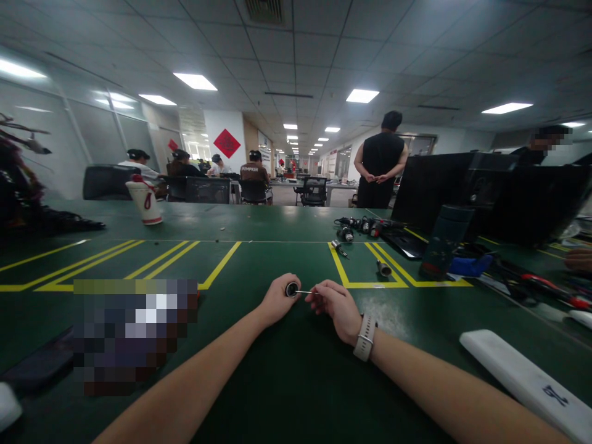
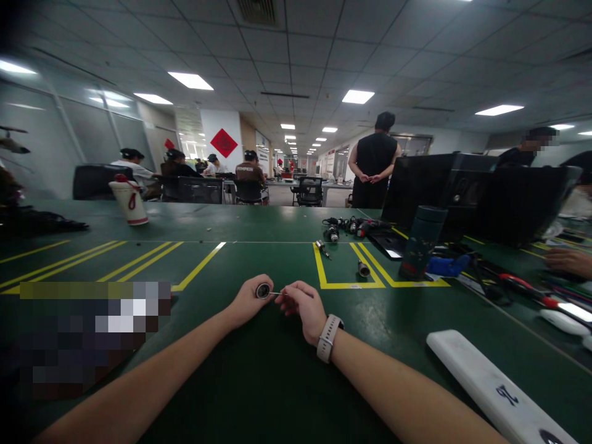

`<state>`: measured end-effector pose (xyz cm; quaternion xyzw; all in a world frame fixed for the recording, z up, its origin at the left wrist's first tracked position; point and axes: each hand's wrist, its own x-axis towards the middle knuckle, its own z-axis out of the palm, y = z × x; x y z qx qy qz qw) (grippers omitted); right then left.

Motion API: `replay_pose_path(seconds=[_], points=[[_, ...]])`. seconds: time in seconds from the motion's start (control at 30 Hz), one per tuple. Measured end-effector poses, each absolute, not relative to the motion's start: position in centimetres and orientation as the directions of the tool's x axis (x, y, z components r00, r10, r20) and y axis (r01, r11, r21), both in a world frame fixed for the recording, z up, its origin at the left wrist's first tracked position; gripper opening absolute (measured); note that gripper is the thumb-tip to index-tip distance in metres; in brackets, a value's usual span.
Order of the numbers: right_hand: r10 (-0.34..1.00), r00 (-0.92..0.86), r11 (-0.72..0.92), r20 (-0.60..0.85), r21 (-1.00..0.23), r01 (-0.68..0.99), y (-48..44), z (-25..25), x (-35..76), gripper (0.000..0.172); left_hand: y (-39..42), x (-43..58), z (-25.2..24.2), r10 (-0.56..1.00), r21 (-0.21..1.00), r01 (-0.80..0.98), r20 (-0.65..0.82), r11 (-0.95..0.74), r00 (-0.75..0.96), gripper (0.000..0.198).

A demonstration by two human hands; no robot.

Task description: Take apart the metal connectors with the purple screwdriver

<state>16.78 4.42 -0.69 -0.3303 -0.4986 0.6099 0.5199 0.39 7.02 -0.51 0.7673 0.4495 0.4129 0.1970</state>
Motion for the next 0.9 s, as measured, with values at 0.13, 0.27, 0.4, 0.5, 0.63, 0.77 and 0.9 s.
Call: replay_pose_path(seconds=[0.13, 0.27, 0.4, 0.5, 0.63, 0.77, 0.9], points=[[0.962, -0.253, 0.016, 0.102, -0.947, -0.321, 4.59, -0.64, 16.87, 0.016, 7.14, 0.44, -0.64, 0.848, 0.682, 0.505, 0.457, -0.529, 0.269, 0.009], [0.969, -0.214, 0.052, 0.125, -0.947, -0.318, 4.35, -0.62, 16.81, 0.017, 7.26, 0.38, -0.81, 0.856, 0.676, 0.532, 0.460, -0.509, 0.235, 0.011], [0.969, -0.192, 0.094, 0.153, -0.954, -0.285, 4.07, -0.60, 16.73, 0.016, 7.24, 0.31, -0.81, 0.866, 0.656, 0.581, 0.461, -0.481, 0.195, 0.013], [0.967, -0.206, 0.091, 0.151, -0.957, -0.275, 4.07, -0.62, 16.67, 0.016, 7.27, 0.31, -0.79, 0.865, 0.647, 0.590, 0.460, -0.482, 0.202, 0.014], [0.964, -0.229, 0.061, 0.132, -0.954, -0.294, 4.26, -0.68, 16.64, 0.016, 7.34, 0.28, -0.83, 0.858, 0.658, 0.561, 0.459, -0.503, 0.232, 0.012], [0.961, -0.249, 0.040, 0.120, -0.951, -0.307, 4.23, -0.56, 16.71, 0.018, 7.20, 0.30, -0.76, 0.852, 0.675, 0.525, 0.457, -0.518, 0.254, 0.008], [0.964, -0.237, 0.046, 0.123, -0.951, -0.305, 4.04, -0.37, 16.78, 0.019, 6.98, 0.43, -0.51, 0.858, 0.676, 0.535, 0.455, -0.507, 0.239, 0.010]])
